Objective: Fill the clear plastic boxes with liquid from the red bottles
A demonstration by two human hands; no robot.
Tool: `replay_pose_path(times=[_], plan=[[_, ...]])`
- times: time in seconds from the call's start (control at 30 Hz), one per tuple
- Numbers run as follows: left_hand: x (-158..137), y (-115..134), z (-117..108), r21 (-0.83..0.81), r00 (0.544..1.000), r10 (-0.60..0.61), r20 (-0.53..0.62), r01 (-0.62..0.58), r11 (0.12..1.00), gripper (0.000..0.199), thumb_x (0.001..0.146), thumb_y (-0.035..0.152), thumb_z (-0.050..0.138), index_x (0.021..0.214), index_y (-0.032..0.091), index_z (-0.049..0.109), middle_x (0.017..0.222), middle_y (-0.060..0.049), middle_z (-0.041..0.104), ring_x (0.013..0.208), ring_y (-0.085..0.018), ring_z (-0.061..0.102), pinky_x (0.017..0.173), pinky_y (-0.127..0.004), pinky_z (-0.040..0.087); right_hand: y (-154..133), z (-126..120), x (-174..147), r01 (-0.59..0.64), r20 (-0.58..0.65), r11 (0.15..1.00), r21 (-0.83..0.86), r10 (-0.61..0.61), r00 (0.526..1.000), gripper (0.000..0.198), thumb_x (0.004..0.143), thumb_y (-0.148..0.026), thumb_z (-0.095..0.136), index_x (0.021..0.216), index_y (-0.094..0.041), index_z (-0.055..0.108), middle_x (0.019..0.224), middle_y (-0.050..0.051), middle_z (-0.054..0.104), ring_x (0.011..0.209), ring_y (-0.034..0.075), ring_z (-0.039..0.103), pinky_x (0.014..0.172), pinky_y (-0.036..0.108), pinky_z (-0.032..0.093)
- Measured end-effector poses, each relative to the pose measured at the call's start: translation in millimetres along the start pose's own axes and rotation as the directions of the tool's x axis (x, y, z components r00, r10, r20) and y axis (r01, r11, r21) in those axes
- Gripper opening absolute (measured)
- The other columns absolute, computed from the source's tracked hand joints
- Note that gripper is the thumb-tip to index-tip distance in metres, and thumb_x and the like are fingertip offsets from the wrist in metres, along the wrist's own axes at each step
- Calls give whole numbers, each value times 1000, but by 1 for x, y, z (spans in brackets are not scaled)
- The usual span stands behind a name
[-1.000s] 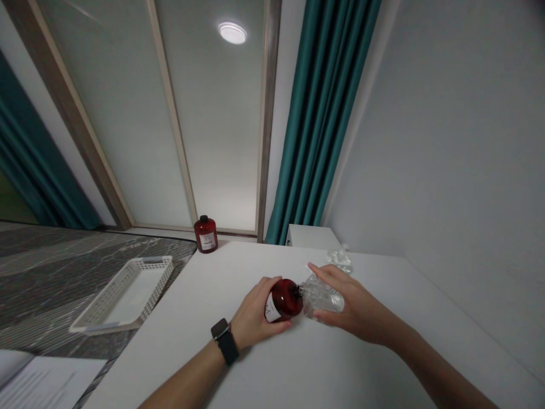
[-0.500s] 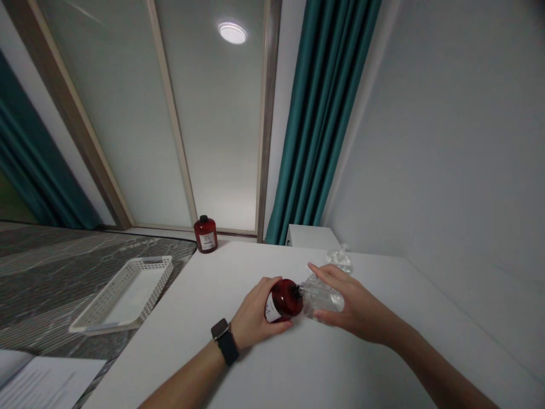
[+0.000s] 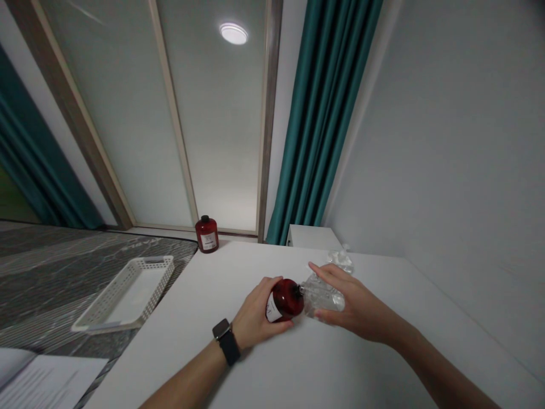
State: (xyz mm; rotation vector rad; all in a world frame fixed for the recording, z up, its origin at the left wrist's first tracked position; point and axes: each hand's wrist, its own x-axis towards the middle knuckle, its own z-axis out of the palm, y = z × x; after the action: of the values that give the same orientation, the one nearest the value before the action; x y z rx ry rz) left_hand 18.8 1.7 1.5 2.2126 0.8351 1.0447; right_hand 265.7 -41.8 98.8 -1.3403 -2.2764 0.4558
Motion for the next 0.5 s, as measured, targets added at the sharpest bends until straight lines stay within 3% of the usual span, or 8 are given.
replay_pose_path(times=[0.5], plan=[[0, 1, 1, -53, 1000, -18, -13, 17, 998, 77, 71, 26, 81, 136, 24, 41, 129, -11, 56, 118, -30, 57, 103, -49, 46, -1, -2, 3, -11, 20, 1000, 5, 11, 1000, 80, 82, -33, 72, 153, -27, 34, 134, 11, 55, 124, 28, 55, 110, 50, 42]])
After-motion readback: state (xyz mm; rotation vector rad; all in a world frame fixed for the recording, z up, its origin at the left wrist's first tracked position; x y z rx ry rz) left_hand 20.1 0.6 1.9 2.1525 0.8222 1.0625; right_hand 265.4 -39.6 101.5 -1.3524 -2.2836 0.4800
